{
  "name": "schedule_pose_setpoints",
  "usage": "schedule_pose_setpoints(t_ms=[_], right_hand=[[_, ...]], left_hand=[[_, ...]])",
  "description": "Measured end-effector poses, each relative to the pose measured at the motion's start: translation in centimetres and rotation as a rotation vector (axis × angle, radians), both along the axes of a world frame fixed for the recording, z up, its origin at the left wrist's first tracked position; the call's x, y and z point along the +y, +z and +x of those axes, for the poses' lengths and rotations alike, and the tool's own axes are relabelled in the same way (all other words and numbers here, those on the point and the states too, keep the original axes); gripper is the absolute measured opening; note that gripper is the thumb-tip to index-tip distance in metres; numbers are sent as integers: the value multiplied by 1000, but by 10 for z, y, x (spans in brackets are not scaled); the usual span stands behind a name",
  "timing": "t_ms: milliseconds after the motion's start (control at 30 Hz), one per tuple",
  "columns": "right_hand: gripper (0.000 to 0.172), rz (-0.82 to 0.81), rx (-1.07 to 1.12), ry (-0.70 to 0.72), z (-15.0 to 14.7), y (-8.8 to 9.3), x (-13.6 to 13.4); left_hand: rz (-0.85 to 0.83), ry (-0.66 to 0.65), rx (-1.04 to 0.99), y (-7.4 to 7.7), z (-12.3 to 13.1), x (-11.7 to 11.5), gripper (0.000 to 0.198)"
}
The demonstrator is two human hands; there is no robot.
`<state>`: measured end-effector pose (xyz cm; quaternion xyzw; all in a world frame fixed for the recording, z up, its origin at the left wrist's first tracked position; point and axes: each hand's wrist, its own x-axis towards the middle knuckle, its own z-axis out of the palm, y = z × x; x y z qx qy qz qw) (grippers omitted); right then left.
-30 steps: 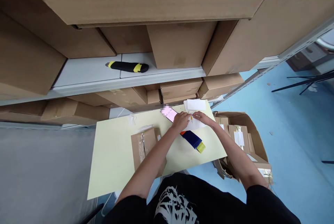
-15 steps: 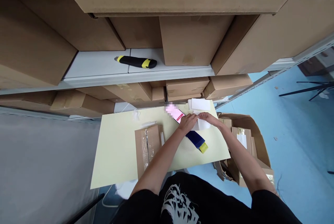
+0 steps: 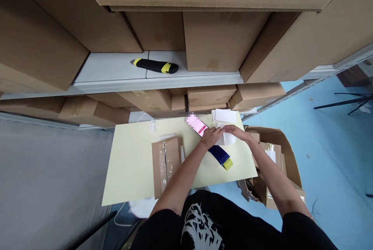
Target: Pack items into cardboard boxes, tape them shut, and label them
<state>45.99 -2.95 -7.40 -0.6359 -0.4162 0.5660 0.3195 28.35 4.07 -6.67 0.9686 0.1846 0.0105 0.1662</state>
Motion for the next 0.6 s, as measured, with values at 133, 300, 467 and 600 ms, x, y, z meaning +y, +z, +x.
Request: schedule_pose_setpoints(t_ms=[133,300,467,600], right_hand=[[49,2,-8,-12,2,-4,0],[51,-13,-73,-47,10,-18,1],[47,-14,-204,-94,21,-35,8],[35,-18,-341,-109,24,-49,20]], left_hand=[[12,-10,2,4,-1,2,30],[37,-61,27,15,-4,1,28],[63,-47,17,47,-29,-8,28],[84,55,-44,83,-78,-17,25]])
